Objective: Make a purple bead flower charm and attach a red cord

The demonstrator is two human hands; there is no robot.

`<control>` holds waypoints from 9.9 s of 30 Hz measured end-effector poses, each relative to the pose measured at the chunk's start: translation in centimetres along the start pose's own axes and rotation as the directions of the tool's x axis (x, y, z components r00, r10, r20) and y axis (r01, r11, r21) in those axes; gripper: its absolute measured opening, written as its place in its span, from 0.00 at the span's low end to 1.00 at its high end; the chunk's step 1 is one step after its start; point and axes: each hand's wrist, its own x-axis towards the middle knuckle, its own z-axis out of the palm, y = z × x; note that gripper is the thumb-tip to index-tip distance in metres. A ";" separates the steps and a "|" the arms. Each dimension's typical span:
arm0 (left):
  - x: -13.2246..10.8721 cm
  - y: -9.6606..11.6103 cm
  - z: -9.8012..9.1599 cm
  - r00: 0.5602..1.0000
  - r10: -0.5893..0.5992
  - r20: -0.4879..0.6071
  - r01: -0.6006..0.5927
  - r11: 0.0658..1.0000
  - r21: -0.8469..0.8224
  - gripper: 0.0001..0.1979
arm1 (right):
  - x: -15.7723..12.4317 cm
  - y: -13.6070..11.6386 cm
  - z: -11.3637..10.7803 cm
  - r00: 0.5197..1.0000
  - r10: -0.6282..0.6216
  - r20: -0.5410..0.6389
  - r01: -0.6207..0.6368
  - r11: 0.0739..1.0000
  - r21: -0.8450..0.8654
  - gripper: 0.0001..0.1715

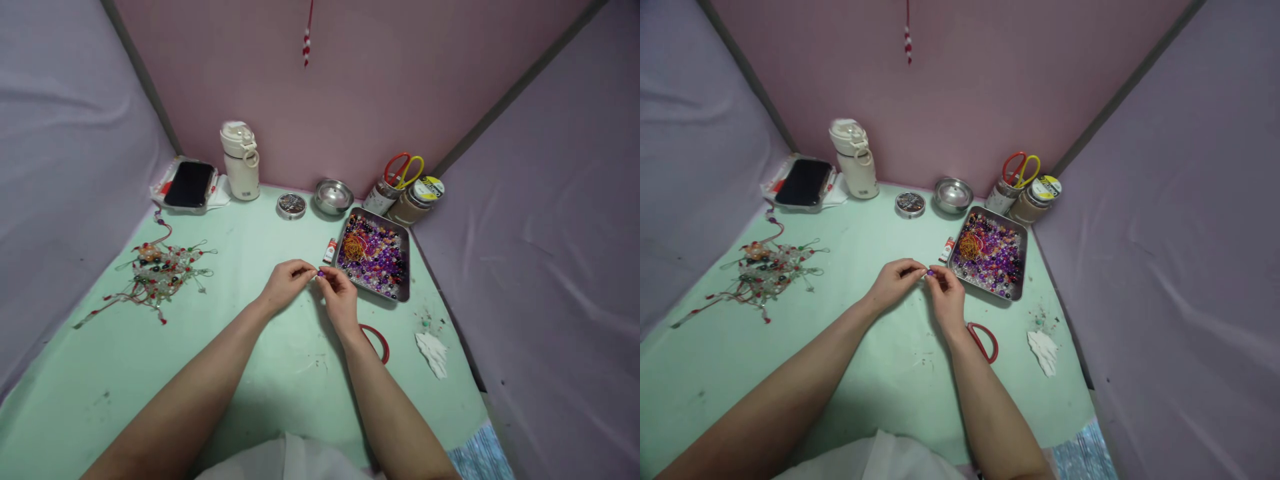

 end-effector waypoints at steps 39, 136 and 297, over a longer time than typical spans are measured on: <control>-0.1 0.2 0.1 0.990 -0.049 0.135 0.076 0.976 -0.204 0.11 | -0.7 -1.3 -0.1 0.981 -0.169 -0.100 0.161 0.983 -0.082 0.21; -0.3 0.6 0.2 0.999 -0.029 -0.033 0.026 0.995 -0.097 0.08 | -0.4 -1.0 -0.9 0.980 0.140 -0.140 -0.109 0.971 0.213 0.15; -4.8 1.6 -0.1 0.900 -0.025 -0.434 0.033 0.999 0.010 0.13 | -1.8 -2.1 0.1 0.980 0.177 0.091 -0.197 0.927 0.320 0.18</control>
